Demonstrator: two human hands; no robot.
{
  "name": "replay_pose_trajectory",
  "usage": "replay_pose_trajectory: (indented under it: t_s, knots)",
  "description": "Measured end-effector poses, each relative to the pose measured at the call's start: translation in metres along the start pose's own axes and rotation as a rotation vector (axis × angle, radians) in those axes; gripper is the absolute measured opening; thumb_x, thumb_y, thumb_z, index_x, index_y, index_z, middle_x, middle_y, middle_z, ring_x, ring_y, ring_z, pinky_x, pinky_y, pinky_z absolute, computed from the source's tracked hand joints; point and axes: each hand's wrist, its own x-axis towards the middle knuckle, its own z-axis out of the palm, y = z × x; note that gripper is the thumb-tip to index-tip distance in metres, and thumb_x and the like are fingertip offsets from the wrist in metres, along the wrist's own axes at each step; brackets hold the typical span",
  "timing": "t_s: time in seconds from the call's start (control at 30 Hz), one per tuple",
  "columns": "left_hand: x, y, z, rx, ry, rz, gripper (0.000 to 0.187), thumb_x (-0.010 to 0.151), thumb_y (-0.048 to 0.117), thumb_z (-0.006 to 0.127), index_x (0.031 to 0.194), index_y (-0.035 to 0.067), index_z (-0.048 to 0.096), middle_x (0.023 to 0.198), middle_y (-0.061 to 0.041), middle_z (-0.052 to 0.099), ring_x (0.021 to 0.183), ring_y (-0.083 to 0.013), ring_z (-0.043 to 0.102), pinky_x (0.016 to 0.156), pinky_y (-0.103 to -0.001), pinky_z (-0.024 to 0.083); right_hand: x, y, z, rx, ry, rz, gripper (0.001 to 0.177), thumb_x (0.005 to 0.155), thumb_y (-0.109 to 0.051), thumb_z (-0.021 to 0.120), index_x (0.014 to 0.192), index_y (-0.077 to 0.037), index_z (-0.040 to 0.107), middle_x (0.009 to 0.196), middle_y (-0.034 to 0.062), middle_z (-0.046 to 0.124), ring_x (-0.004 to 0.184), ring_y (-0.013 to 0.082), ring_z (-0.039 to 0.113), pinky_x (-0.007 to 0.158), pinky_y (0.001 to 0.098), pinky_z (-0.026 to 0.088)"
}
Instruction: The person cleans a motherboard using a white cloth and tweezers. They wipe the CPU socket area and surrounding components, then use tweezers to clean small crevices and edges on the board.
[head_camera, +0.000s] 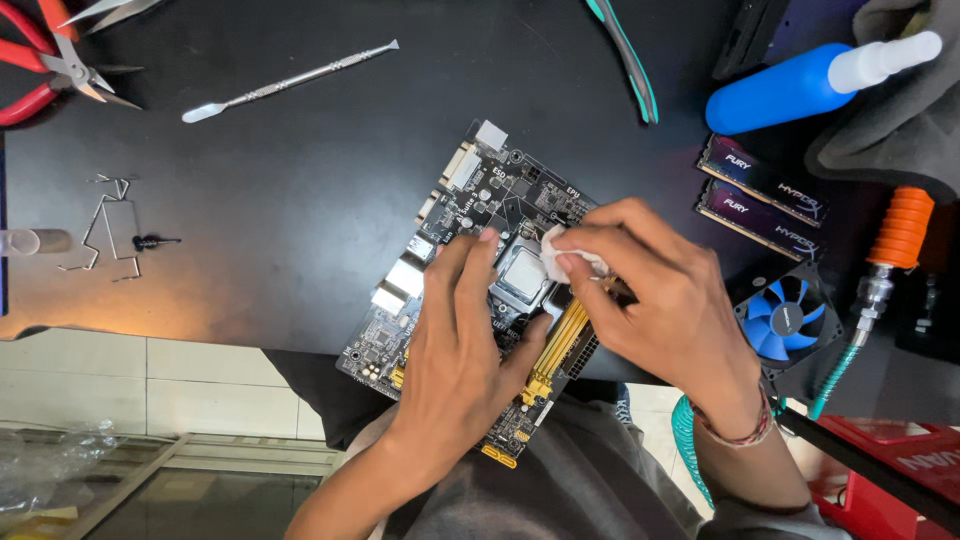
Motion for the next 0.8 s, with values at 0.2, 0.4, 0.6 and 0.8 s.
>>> replay_pose_trajectory:
  t_s: [0.2, 0.4, 0.6, 0.8]
  knots:
    - [0.002, 0.0, -0.01, -0.154, -0.06, 0.042, 0.077, 0.108, 0.006, 0.082, 0.163, -0.009, 0.031, 0.156, -0.031, 0.042, 0.147, -0.0487, 0.058, 0.126, -0.052, 0.056, 0.0, -0.004, 0.0, 0.092, -0.04, 0.041, 0.035, 0.094, 0.008, 0.062, 0.123, -0.004, 0.078, 0.116, 0.0124, 0.072, 0.098, 0.0268, 0.073, 0.087, 0.0377, 0.058]
    - [0.005, -0.007, -0.02, -0.403, -0.091, 0.007, 0.077, 0.104, -0.007, 0.071, 0.167, -0.003, 0.027, 0.159, -0.026, 0.043, 0.155, -0.0357, 0.057, 0.138, -0.05, 0.046, 0.001, 0.004, 0.004, 0.052, -0.077, 0.067, 0.029, 0.101, 0.003, 0.067, 0.127, -0.005, 0.078, 0.118, 0.0102, 0.073, 0.1, 0.0254, 0.074, 0.088, 0.0386, 0.06]
    - [0.011, -0.016, -0.025, -0.712, -0.132, -0.056, 0.087, 0.089, -0.026, 0.033, 0.171, -0.001, 0.02, 0.176, -0.028, 0.03, 0.172, -0.0504, 0.044, 0.148, -0.057, 0.044, 0.002, 0.007, 0.001, 0.049, -0.106, 0.057, 0.033, 0.102, 0.005, 0.067, 0.13, -0.011, 0.077, 0.114, 0.0087, 0.074, 0.098, 0.0228, 0.075, 0.085, 0.0382, 0.059]
    - [0.016, -0.018, -0.031, -0.812, -0.183, -0.069, 0.089, 0.085, -0.026, 0.027, 0.17, -0.002, 0.019, 0.178, -0.03, 0.026, 0.176, -0.0491, 0.036, 0.152, -0.06, 0.036, -0.001, 0.004, -0.009, 0.197, -0.052, 0.238, 0.024, 0.107, -0.005, 0.059, 0.118, -0.008, 0.08, 0.118, 0.011, 0.074, 0.058, 0.0103, 0.053, 0.06, 0.0251, 0.041]
